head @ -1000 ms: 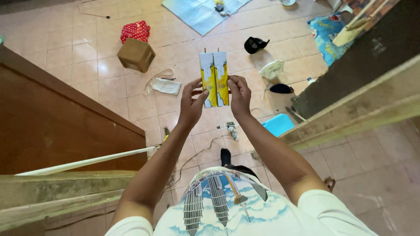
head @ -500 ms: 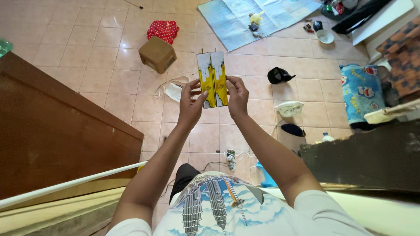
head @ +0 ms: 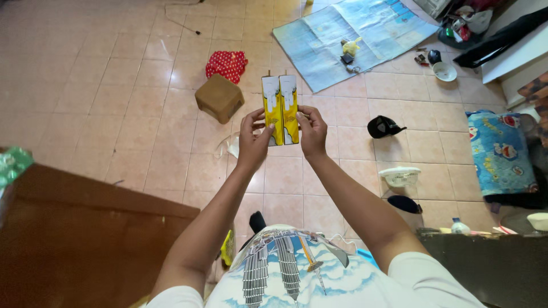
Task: The person folds paper cartons by hand on a table, hangs a pouch onto a wall hook, and places a wallet onto a shelf under a television.
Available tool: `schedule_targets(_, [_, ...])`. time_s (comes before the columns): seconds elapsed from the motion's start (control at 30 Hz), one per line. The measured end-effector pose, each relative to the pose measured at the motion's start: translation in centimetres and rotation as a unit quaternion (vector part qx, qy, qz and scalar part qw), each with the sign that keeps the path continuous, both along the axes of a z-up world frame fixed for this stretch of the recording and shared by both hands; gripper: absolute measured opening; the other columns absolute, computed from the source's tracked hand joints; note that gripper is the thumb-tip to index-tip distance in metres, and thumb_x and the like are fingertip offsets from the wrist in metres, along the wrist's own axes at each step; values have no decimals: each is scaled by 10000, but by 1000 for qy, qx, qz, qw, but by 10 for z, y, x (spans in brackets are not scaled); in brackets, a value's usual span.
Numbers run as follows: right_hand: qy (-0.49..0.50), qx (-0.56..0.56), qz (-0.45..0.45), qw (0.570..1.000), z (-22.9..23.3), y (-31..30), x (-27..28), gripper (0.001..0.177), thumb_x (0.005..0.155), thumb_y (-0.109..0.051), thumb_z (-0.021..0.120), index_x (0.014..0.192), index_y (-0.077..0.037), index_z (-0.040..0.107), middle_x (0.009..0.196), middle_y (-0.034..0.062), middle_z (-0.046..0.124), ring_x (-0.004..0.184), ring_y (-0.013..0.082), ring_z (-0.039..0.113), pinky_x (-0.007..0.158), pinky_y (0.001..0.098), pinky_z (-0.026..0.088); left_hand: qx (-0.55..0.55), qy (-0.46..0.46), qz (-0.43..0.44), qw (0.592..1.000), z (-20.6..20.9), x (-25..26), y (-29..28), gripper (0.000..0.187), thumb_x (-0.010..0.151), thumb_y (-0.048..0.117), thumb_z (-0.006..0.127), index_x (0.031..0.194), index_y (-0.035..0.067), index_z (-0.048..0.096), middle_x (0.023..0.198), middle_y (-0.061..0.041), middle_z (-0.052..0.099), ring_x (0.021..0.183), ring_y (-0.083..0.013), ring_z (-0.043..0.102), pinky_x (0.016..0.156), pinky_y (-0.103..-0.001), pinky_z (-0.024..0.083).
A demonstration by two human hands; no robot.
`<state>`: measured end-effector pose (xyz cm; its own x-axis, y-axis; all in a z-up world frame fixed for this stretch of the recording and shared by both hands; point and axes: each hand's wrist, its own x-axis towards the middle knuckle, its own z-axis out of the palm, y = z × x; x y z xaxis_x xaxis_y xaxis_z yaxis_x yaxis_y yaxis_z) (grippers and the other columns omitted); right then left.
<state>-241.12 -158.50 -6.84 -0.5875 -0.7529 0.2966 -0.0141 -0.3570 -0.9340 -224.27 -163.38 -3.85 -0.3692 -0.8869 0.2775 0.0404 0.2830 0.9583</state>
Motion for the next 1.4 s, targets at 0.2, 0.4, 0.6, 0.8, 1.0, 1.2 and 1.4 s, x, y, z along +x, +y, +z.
schedule_targets(0.2, [20, -2, -41, 999, 16, -101, -1, 191, 1015, -111, 633, 1163, -8, 694, 1077, 35, 710, 887, 81, 652, 739, 261, 565, 8, 17, -18, 1000, 12, -5, -106, 494, 924, 69, 652, 1406, 86, 547, 1275, -63, 594, 1116, -182, 608, 798, -289, 558])
schedule_targets(0.4, [-9, -10, -7, 1000, 20, -178, -1, 210, 1010, -124, 627, 1181, -19, 691, 1102, 10, 705, 911, 79, 668, 745, 260, 575, -3, 10, -12, 1000, 14, -2, -183, 534, 870, 4, 616, 1397, 67, 556, 1304, -83, 564, 1140, -195, 602, 861, -309, 577])
schedule_targets(0.6, [-40, -12, 40, 998, 7, -271, -9, 203, 1017, -110, 633, 1186, -15, 694, 1096, 19, 711, 916, 86, 675, 768, 264, 581, -5, 8, 13, 1000, 11, -2, -263, 548, 866, -15, 593, 1408, 46, 545, 1290, -98, 550, 1151, -211, 618, 961, -342, 571])
schedule_targets(0.8, [-61, -17, 117, 991, -8, -391, -26, 200, 1018, -109, 633, 1186, -16, 688, 1028, 38, 735, 878, 83, 670, 753, 261, 568, -19, 4, 76, 997, 13, -14, -349, 582, 847, -21, 574, 1424, 51, 549, 1300, -108, 532, 1183, -223, 590, 995, -354, 560])
schedule_targets(1.0, [-27, -8, 196, 980, -6, -505, -27, 216, 1002, -90, 656, 1190, 4, 704, 1041, 43, 728, 873, 90, 645, 747, 249, 531, -15, -31, 192, 981, 21, -11, -427, 555, 857, -1, 607, 1406, 74, 571, 1306, -101, 550, 1163, -222, 593, 936, -345, 540])
schedule_targets(1.2, [-7, -35, 272, 962, -1, -581, -2, 216, 1002, -80, 654, 1191, 9, 708, 1173, 26, 680, 1015, 90, 643, 874, 238, 536, -4, -8, 270, 963, 21, 5, -473, 563, 849, 14, 609, 1406, 91, 574, 1293, -80, 543, 1160, -201, 593, 903, -329, 554])
schedule_targets(1.4, [-19, -7, 328, 944, 1, -644, 44, 222, 1006, -83, 646, 1206, -12, 713, 1170, 33, 703, 993, 81, 654, 816, 238, 536, -3, 14, 311, 950, 11, 46, -525, 576, 842, -1, 613, 1407, 101, 571, 1296, -64, 536, 1144, -176, 568, 872, -305, 563])
